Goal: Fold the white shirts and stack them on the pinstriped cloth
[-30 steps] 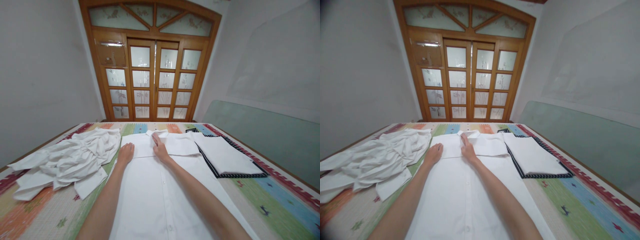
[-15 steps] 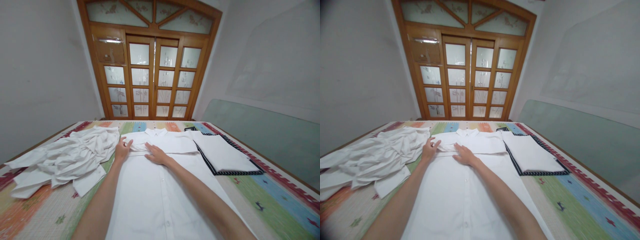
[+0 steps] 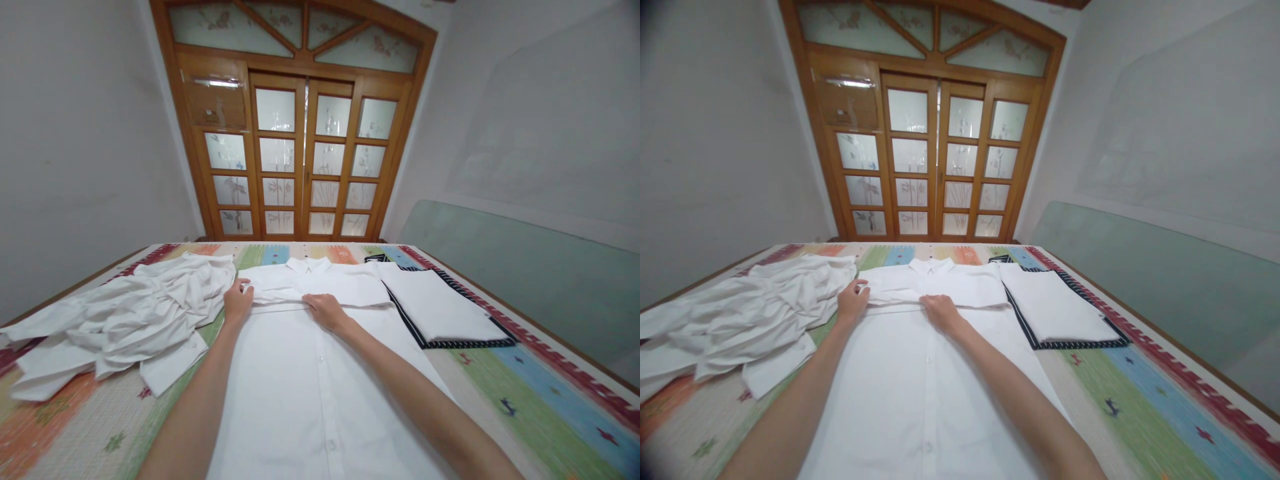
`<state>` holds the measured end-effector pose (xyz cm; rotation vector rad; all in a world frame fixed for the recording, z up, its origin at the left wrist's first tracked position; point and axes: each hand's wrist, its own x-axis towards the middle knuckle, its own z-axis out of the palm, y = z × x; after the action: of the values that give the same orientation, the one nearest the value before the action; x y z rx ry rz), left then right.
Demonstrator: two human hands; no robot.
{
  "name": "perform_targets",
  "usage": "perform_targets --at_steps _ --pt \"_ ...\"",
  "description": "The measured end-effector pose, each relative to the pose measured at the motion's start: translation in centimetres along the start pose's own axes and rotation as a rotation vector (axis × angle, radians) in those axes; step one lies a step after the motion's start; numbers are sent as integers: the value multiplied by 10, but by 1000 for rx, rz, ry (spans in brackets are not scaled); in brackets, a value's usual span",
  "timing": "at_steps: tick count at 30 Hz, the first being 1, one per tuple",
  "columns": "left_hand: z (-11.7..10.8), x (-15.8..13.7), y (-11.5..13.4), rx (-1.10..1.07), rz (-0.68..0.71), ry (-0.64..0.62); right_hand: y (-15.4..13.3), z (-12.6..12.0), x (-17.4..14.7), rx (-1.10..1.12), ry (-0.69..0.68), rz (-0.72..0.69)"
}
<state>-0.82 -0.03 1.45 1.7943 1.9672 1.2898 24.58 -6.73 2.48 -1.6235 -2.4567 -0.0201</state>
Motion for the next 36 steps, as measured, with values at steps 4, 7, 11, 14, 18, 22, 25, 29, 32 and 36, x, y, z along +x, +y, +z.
perform_targets --at_steps 4,7,11,14,18,22,25,29,32,36 --pt "-1 -1 4 164 28 -79 8 -7 -7 17 -4 -35" --pt "-1 -3 7 267 35 -91 30 -15 -8 1 45 143" --pt "-3 -5 10 346 49 -101 78 -15 -11 -56 138 419" --pt "-5 -6 12 393 72 -131 108 -5 -17 -114 91 545" --pt "-7 -6 13 441 62 -152 124 9 -23 -50 -26 543" --pt "-8 -5 8 455 69 -143 123 19 -17 -33 10 518" --pt "-10 -3 3 471 58 -131 120 23 -8 -29 16 500" --pt "-14 -2 0 494 41 -121 120 23 2 -11 3 494" --pt "-15 -2 2 523 47 -124 126 20 7 0 -18 527" --pt "-14 -3 3 541 60 -127 145 15 14 -70 -45 619"
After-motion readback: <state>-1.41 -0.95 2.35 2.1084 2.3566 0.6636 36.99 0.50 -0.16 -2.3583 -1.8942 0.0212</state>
